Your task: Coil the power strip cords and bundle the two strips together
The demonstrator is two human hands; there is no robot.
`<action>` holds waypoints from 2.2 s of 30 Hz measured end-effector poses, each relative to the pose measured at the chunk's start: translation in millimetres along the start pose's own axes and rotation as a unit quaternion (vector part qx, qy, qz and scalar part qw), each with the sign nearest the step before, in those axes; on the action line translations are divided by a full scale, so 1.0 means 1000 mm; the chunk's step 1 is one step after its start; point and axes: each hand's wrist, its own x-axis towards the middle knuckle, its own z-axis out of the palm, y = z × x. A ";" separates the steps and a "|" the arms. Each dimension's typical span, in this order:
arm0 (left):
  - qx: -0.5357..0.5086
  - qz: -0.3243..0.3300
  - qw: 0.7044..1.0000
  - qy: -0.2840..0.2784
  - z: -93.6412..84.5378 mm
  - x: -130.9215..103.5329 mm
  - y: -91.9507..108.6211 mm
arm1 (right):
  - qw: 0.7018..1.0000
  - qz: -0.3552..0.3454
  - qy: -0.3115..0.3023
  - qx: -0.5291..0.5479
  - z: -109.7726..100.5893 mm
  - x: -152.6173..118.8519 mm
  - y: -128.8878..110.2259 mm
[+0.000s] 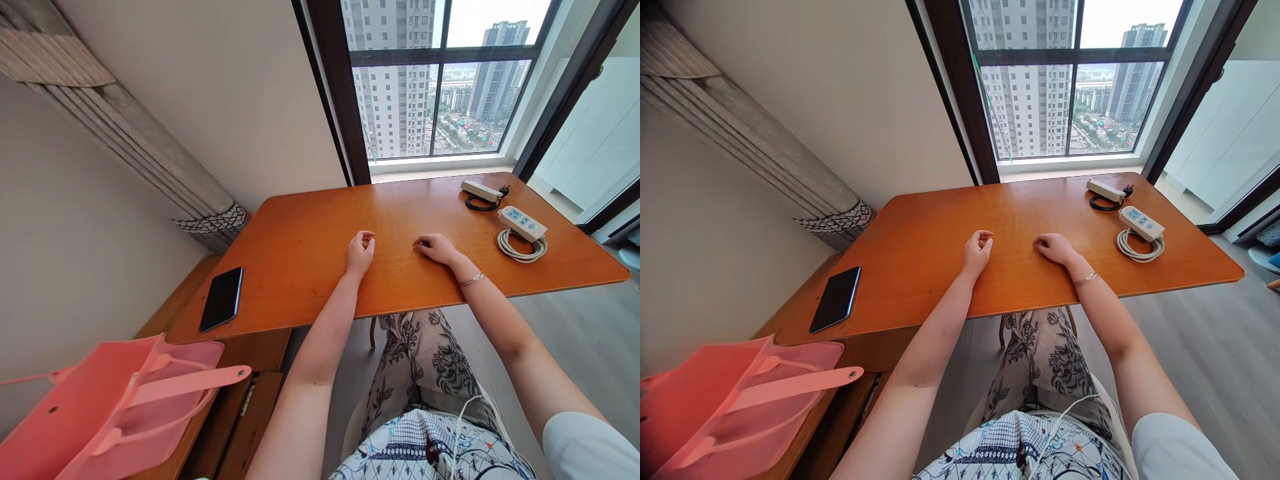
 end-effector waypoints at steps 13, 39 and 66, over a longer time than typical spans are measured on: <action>0.012 -0.002 0.999 -0.031 -0.001 -0.003 0.005 | 1.000 0.000 -0.002 -0.005 -0.001 -0.001 -0.003; 0.015 0.012 0.999 -0.039 -0.003 -0.005 0.007 | 1.000 -0.007 -0.016 -0.013 -0.002 -0.003 -0.004; 0.035 0.019 0.997 -0.060 -0.003 -0.006 0.006 | 0.998 0.005 -0.034 -0.045 -0.001 -0.003 -0.008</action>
